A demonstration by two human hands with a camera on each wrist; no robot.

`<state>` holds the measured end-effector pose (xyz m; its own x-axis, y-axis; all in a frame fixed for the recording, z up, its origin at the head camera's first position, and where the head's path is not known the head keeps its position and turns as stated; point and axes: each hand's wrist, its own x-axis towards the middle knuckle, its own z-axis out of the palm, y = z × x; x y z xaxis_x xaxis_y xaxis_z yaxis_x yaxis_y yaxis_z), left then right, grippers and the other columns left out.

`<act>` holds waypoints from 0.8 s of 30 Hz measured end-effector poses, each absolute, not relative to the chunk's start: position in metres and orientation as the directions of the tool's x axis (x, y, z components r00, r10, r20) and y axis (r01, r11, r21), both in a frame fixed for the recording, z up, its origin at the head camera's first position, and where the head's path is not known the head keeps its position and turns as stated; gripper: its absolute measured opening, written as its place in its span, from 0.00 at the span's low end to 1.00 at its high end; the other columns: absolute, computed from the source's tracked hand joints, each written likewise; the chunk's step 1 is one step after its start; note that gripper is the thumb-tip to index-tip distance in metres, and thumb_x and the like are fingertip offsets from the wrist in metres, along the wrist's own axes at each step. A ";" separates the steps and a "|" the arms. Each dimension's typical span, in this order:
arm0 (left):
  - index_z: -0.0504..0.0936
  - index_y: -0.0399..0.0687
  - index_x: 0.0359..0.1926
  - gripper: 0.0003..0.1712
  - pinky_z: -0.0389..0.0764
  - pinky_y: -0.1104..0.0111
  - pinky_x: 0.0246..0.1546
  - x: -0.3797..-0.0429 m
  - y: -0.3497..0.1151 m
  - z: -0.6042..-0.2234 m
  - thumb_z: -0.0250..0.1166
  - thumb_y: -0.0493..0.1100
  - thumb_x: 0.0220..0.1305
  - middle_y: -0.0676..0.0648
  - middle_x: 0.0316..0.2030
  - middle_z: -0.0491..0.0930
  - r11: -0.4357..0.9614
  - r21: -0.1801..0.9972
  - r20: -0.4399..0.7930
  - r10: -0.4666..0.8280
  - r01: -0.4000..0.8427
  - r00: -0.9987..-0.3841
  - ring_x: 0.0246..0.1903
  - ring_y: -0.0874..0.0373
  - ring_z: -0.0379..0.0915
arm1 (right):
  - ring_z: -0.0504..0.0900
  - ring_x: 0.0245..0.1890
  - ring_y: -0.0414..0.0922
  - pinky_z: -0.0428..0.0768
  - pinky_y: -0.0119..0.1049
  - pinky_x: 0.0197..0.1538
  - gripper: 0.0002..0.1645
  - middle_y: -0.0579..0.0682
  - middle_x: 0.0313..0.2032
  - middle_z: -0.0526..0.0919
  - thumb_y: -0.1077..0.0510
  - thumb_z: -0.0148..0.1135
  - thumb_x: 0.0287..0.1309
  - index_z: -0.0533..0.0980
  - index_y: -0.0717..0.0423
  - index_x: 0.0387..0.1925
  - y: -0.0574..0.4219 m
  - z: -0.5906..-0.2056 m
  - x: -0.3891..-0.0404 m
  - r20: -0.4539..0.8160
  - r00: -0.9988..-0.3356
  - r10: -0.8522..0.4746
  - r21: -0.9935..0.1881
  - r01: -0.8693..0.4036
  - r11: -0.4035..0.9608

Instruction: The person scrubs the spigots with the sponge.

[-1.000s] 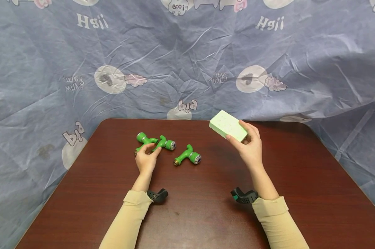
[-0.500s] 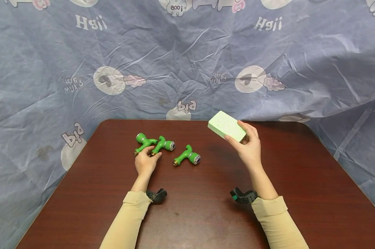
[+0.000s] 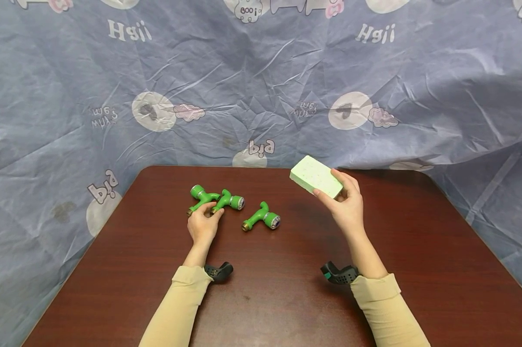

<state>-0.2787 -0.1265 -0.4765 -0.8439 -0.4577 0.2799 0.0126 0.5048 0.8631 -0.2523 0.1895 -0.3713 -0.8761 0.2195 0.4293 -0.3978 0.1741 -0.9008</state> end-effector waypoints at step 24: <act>0.82 0.35 0.47 0.26 0.82 0.73 0.30 -0.277 -0.123 -0.454 0.76 0.35 0.44 0.39 0.41 0.82 -0.009 1.000 -0.026 -0.344 -0.024 -0.939 0.27 0.67 0.79 | 0.73 0.42 0.42 0.75 0.20 0.41 0.37 0.53 0.53 0.67 0.74 0.69 0.43 0.70 0.67 0.59 0.183 -0.364 -0.245 0.449 -0.871 0.199 -0.893 -0.427 0.145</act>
<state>-0.2771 -0.1233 -0.4540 -0.9386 -0.3441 -0.0256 -0.0238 -0.0094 0.9997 -0.2451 0.1829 -0.3642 -0.8711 0.1994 0.4488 -0.4268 0.1448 -0.8927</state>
